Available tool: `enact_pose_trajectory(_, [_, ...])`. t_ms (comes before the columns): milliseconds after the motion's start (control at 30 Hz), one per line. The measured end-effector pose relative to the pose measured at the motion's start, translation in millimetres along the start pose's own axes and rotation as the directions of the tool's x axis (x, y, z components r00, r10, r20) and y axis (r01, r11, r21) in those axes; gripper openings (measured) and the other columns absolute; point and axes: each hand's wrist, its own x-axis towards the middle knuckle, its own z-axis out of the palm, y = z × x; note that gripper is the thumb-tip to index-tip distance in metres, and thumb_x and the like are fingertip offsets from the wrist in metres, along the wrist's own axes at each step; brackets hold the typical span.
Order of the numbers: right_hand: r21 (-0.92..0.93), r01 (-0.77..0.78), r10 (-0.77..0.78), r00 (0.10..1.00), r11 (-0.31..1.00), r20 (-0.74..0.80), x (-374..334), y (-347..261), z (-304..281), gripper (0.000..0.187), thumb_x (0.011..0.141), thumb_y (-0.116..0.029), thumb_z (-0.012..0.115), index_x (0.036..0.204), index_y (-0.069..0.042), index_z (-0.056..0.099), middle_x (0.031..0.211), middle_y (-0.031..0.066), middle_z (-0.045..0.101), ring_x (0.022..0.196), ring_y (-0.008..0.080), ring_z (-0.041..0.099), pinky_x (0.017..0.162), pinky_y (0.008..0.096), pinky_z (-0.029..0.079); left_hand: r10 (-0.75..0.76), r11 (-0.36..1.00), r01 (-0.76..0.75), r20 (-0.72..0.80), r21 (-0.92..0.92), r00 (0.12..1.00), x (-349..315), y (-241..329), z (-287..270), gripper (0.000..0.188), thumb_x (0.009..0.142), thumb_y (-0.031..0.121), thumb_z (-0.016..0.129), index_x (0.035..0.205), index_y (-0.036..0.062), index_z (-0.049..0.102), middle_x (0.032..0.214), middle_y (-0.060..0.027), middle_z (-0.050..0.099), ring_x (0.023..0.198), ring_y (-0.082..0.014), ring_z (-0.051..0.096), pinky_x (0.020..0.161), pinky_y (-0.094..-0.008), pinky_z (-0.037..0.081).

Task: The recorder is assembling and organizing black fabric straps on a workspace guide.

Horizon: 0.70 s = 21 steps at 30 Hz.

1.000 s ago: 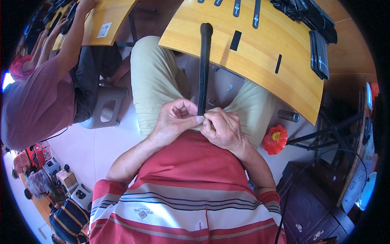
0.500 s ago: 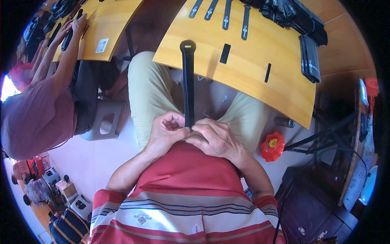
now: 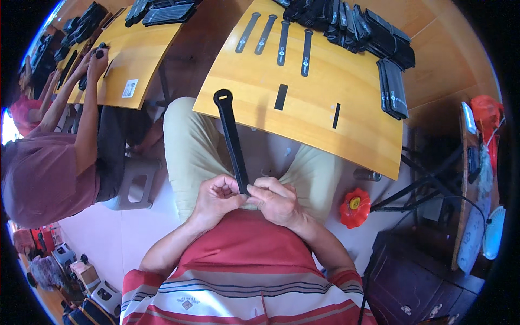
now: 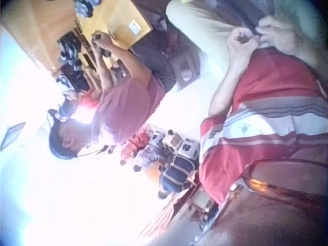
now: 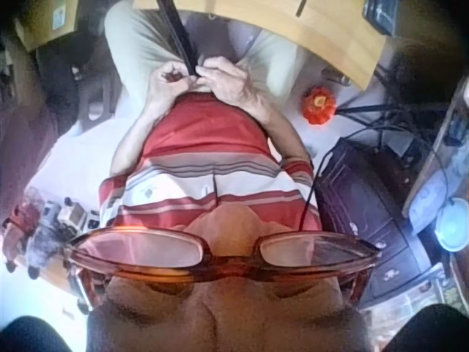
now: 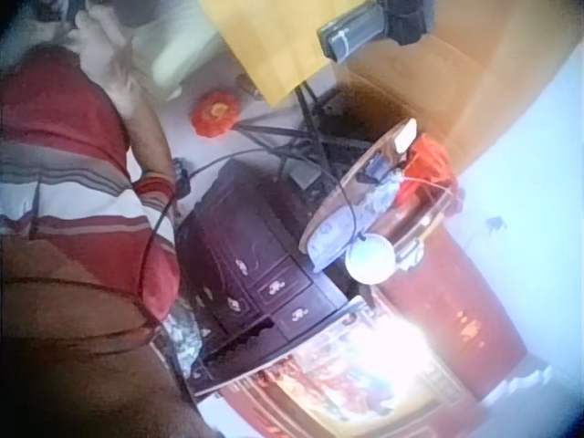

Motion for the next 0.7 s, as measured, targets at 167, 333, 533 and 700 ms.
enact_pose_trajectory(167, [0.001,0.076,-0.076,0.997,0.997,0.008,-3.1,3.0,2.1,0.029,0.077,0.006,0.077,0.104,0.002,0.068,0.093,0.0128,0.067,0.073,0.0244,0.071,0.055,0.0335,0.057,-0.008,0.999,0.008,-0.002,-0.042,1.0,-0.2,-1.6,-1.3,0.016,0.088,-0.009,0.07,0.097,0.0013,0.062,0.093,-0.0042,0.069,0.084,-0.0082,0.066,0.077,-0.0231,0.055])
enact_pose_trajectory(333, [-0.071,0.061,-0.061,0.998,0.996,0.003,2.8,-5.5,1.8,0.021,0.081,0.005,0.07,0.101,0.002,0.062,0.091,0.0137,0.063,0.068,0.027,0.067,0.056,0.038,0.055,0.045,0.999,-0.045,0.014,-0.001,0.999,-1.4,-2.3,0.5,0.016,0.089,-0.009,0.069,0.099,0.0001,0.061,0.094,-0.0052,0.069,0.085,-0.0087,0.066,0.077,-0.0242,0.056])
enact_pose_trajectory(533, [0.057,0.014,-0.017,0.998,0.998,0.063,0.7,-13.7,2.6,0.02,0.084,0.007,0.068,0.1,0.003,0.057,0.087,0.015,0.062,0.069,0.0274,0.065,0.056,0.0368,0.051,0.089,0.996,-0.091,0.098,0.017,0.991,-8.5,-2.2,-7.3,0.016,0.088,-0.01,0.069,0.099,-0.0006,0.06,0.095,-0.0063,0.069,0.086,-0.0102,0.067,0.079,-0.0257,0.057])
enact_pose_trajectory(700, [0.232,-0.078,0.049,0.991,0.97,0.128,2.4,-26.6,-0.2,0.012,0.092,-0.001,0.066,0.101,0.0,0.058,0.087,0.0139,0.061,0.071,0.0272,0.065,0.059,0.0378,0.052,-0.034,0.999,0.027,0.241,0.032,0.97,-21.5,20.0,-28.0,0.017,0.088,-0.01,0.069,0.1,-0.0006,0.063,0.097,-0.0058,0.07,0.089,-0.0106,0.067,0.082,-0.0262,0.056])
